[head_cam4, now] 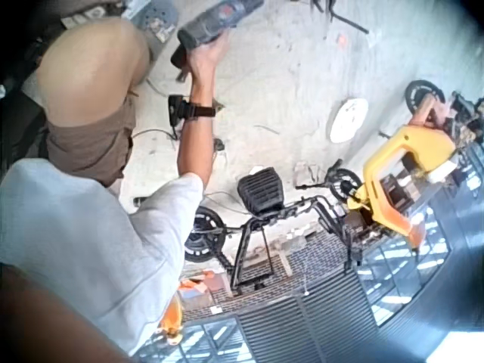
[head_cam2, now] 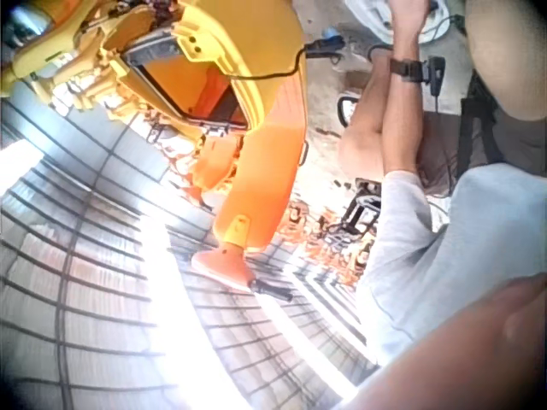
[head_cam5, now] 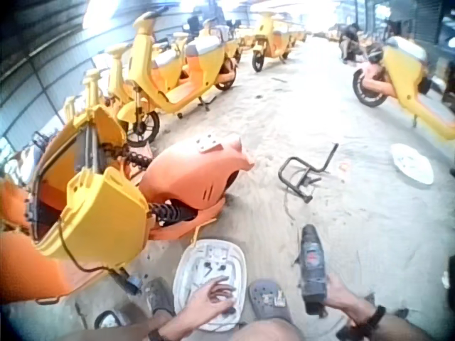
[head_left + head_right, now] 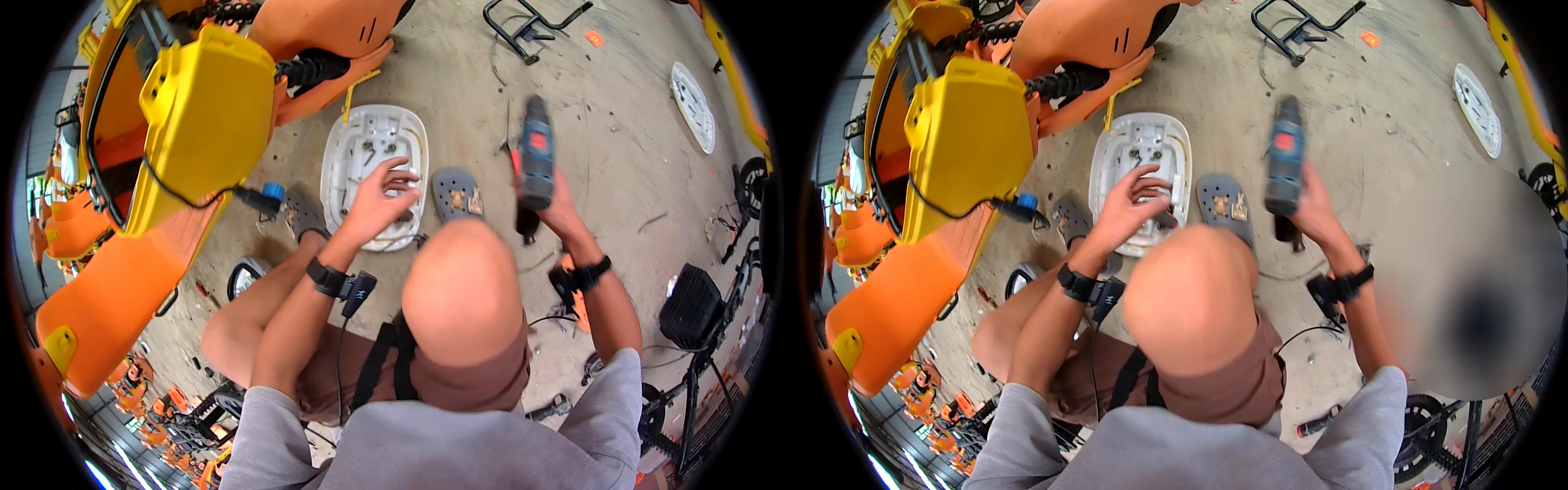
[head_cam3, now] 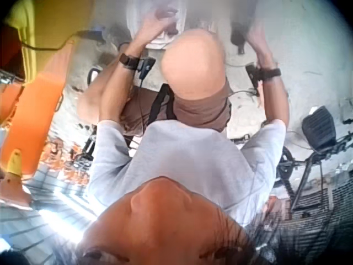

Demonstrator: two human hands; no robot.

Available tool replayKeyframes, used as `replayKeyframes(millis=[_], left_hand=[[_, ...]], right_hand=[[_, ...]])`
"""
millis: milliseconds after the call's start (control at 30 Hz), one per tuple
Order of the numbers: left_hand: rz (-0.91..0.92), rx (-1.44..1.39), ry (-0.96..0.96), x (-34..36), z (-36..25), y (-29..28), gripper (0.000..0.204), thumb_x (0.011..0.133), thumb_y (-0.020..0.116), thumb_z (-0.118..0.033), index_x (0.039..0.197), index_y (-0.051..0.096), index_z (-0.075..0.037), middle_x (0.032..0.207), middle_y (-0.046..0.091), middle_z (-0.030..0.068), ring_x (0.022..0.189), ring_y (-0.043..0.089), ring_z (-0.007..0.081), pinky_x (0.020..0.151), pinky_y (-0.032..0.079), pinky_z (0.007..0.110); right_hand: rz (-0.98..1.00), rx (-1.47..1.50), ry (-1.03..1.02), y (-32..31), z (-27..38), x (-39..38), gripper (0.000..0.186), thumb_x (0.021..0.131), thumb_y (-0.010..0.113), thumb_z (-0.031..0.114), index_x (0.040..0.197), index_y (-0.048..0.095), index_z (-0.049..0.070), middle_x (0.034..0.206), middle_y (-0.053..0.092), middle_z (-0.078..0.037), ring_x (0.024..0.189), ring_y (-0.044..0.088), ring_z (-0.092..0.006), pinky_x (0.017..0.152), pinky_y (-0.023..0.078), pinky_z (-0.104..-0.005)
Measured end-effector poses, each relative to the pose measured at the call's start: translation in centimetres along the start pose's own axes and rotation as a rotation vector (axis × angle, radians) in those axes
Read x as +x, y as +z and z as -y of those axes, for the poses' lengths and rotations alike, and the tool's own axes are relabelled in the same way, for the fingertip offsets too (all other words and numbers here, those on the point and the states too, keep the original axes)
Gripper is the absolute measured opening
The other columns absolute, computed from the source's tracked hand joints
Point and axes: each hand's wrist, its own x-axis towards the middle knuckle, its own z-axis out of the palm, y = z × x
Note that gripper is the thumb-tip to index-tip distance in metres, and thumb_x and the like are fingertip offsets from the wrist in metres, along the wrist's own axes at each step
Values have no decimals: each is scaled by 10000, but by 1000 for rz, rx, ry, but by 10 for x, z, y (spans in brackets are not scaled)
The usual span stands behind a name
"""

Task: The person picks up an orange plastic part, then uses a hammer to tap on a fastener or component on a white plastic base, and finally secures a screw using a power drill.

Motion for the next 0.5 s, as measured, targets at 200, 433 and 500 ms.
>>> replayKeyframes(millis=[200,433,500], left_hand=[[-46,156,175,47,11,-7,1226,584,855,-142,1507,54,-52,1453,324,194,1325,369,328,1017,393,446],[-324,253,-10,37,50,-22,900,578,882,-130,1284,333,-32,1162,523,99,1057,542,189,912,453,333],[-346,139,-177,31,59,-23,903,576,878,-101,1292,332,-41,1160,527,91,1051,543,188,917,452,332]], right_hand=[[586,415,35,135,-10,112,429,775,718,137,1157,567,14,1010,656,-73,899,569,-125,834,485,-311],[1128,220,-292,172,-39,155,543,777,669,152,1270,504,-2,1067,638,-166,961,599,-258,890,480,-348],[1266,109,-40,166,-49,170,425,778,614,132,1172,558,-18,1011,644,-191,948,610,-261,853,481,-356]])
